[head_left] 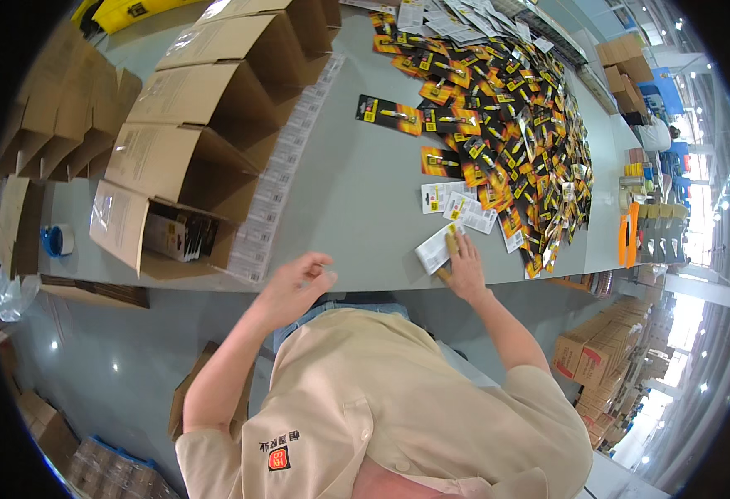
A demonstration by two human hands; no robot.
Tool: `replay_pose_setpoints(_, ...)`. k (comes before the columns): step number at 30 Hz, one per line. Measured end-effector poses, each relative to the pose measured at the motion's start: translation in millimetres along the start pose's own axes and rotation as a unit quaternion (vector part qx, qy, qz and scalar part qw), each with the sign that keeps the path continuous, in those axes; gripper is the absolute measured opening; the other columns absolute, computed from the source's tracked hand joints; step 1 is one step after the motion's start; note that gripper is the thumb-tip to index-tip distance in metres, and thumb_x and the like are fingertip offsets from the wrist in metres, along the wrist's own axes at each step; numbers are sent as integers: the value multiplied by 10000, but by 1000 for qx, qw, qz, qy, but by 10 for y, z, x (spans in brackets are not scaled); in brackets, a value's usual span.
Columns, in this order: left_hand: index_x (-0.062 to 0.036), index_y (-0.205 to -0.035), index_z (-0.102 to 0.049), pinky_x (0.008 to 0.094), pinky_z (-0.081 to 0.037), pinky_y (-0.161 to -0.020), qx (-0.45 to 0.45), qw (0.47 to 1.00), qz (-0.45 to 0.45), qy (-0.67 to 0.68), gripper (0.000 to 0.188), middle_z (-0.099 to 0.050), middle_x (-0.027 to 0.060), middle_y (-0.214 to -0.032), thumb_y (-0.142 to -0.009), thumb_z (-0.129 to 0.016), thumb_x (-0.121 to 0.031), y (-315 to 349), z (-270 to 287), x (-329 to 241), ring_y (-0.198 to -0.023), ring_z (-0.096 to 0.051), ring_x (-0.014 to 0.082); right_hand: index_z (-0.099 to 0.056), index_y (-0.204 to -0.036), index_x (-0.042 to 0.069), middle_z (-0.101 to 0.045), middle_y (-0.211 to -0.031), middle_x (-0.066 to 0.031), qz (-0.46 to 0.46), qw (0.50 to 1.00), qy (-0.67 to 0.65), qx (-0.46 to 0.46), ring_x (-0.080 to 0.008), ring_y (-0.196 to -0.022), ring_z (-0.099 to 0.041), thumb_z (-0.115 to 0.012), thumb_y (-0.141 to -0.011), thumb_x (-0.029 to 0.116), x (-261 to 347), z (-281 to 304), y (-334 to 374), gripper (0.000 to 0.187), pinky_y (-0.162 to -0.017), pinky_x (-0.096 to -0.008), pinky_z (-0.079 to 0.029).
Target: The person assembles flat cardboard boxes by folding and taping the flaps with a handheld tape dispenser. They then place small packaged items into the assembled boxes and continue sealing them. The process is repeated for multiple boxes on a large worktable.
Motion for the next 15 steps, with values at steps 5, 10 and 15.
replay_pose_setpoints(5, -37, -1339, -546, 347, -497, -917, 87, 941, 185, 268, 546, -670, 97, -1134, -1001, -541, -465, -894, -601, 675, -1037, -647, 215, -644, -1105, 23, -629, -1253, -142, 48, 984, -84, -151, -366, -1292, -505, -625, -776, 29, 274, 224, -258, 330, -1098, -506, -381)
replay_pose_setpoints(10, -68, -1355, -546, 403, -526, -938, 234, 796, 170, 532, 581, -678, 117, -1164, -1003, -509, -528, -1328, -947, 435, -1027, -663, 240, -619, -1111, -13, -576, -1258, -206, 252, 908, -320, -94, -395, -1177, -575, -646, -749, -12, 1363, 374, -732, 363, -1007, -460, -480)
replay_pose_setpoints(15, -80, -1380, -519, 445, -577, -873, 98, 853, 164, 485, 433, -676, 154, -1148, -1024, -484, -324, -1511, -890, 290, -1002, -683, 293, -558, -1290, -14, -510, -1358, -221, 151, 953, -208, -157, -400, -1286, -489, -674, -859, 93, 398, 415, -529, 459, -1060, -456, -433)
Point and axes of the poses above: each hand's wrist, its own y-axis away from the middle knuckle, its own z-axis out of the back of the hand, x = y × z, the point moved 1 cm from there along -y, towards the middle knuckle
